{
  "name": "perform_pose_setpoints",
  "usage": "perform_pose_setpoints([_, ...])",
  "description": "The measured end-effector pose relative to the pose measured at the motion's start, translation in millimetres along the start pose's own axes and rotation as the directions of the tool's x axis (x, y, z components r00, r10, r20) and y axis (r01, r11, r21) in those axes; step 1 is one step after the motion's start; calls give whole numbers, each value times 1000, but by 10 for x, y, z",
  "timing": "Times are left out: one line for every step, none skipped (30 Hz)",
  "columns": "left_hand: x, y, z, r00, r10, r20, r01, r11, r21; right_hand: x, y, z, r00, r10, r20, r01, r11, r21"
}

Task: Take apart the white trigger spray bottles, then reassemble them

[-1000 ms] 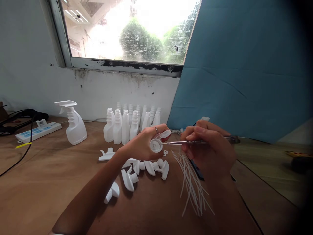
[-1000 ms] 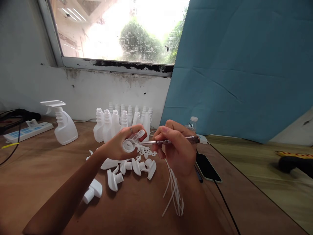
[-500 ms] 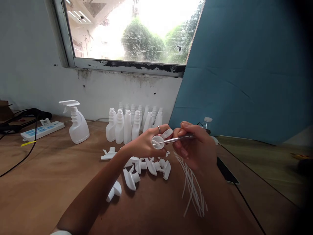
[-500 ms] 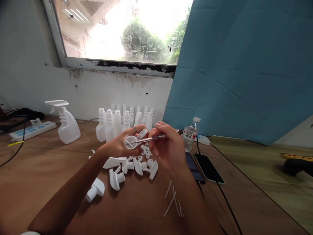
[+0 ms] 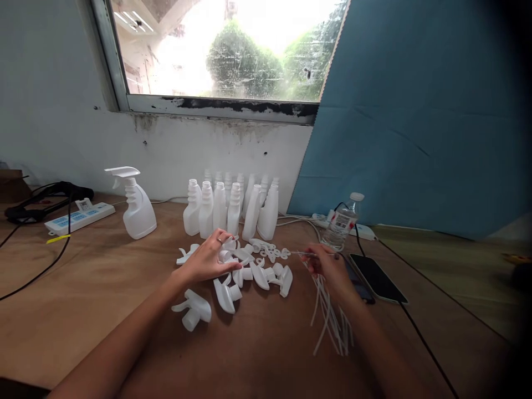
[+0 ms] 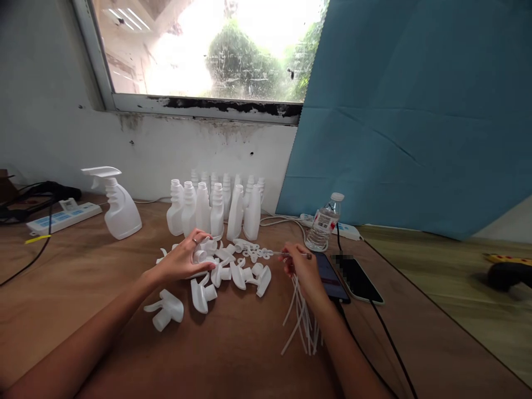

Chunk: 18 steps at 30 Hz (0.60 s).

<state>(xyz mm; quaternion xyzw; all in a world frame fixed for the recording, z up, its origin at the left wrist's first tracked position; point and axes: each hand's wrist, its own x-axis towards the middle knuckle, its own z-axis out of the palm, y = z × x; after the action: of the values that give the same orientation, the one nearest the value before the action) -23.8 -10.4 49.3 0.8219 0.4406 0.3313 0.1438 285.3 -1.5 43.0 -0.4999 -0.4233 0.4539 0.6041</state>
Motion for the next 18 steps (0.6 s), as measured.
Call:
perform_pose_setpoints([-28, -29, 18, 1000, 5, 1, -5, 1000, -7, 16, 52, -13, 999, 11, 34, -8, 996, -94])
perform_pose_setpoints([-48, -50, 38, 1000, 17, 14, -17, 1000, -21, 30, 93, -20, 998, 26, 58, -16, 984, -176])
perform_pose_setpoints([-59, -67, 57, 999, 35, 31, -34, 999, -34, 42, 124, -27, 997, 34, 63, -18, 972, -236])
perform_pose_setpoints([-64, -84, 76, 997, 54, 46, -52, 998, -42, 54, 149, -36, 998, 27, 51, -12, 962, -272])
perform_pose_setpoints([-65, -104, 91, 996, 71, 57, -69, 997, -46, 65, 169, -47, 999, 14, 37, -3, 957, -289])
perform_pose_setpoints([-63, -130, 100, 995, 85, 52, -83, 996, -43, 73, 186, -61, 1000, -1, 27, 9, 957, -291])
perform_pose_setpoints([-59, -165, 103, 995, 99, 34, -98, 995, -35, 80, 202, -76, 1000, -16, 19, 21, 958, -287])
perform_pose_setpoints([-55, -214, 96, 994, 112, 0, -112, 993, -24, 83, 215, -90, 999, -31, 12, 34, 959, -282])
perform_pose_setpoints([-51, -280, 79, 992, 121, -47, -121, 993, -8, 83, 227, -103, 999, -46, 6, 46, 959, -280])
perform_pose_setpoints([-48, -364, 51, 986, 125, -110, -125, 992, 12, 80, 236, -112, 998, -57, 2, 55, 958, -283])
perform_pose_setpoints([-49, -469, 10, 974, 122, -193, -116, 992, 42, 75, 243, -117, 998, -65, -1, 62, 956, -288])
perform_pose_setpoints([-55, -593, -44, 948, 100, -301, -80, 994, 80, 69, 248, -117, 997, -74, -3, 70, 954, -291])
perform_pose_setpoints([-69, -733, -110, 900, 76, -430, -25, 992, 123, 63, 252, -114, 997, -82, -2, 78, 953, -292])
perform_pose_setpoints([-93, -884, -186, 817, 41, -575, 62, 985, 158, 57, 255, -109, 996, -90, -3, 85, 952, -293])
perform_pose_setpoints([-128, -1041, -268, 696, -2, -718, 174, 971, 165, 52, 258, -103, 995, -98, -6, 92, 952, -291])
perform_pose_setpoints([-173, -1197, -352, 608, -35, -793, 241, 960, 143, 48, 262, -96, 994, -105, -11, 97, 952, -290])
perform_pose_setpoints([-227, -1346, -432, 543, -62, -837, 290, 950, 117, 44, 268, -91, 994, -110, -16, 100, 951, -291])
perform_pose_setpoints([-285, -1484, -505, 473, -91, -876, 338, 937, 85, 42, 275, -87, 993, -112, -27, 99, 952, -291])
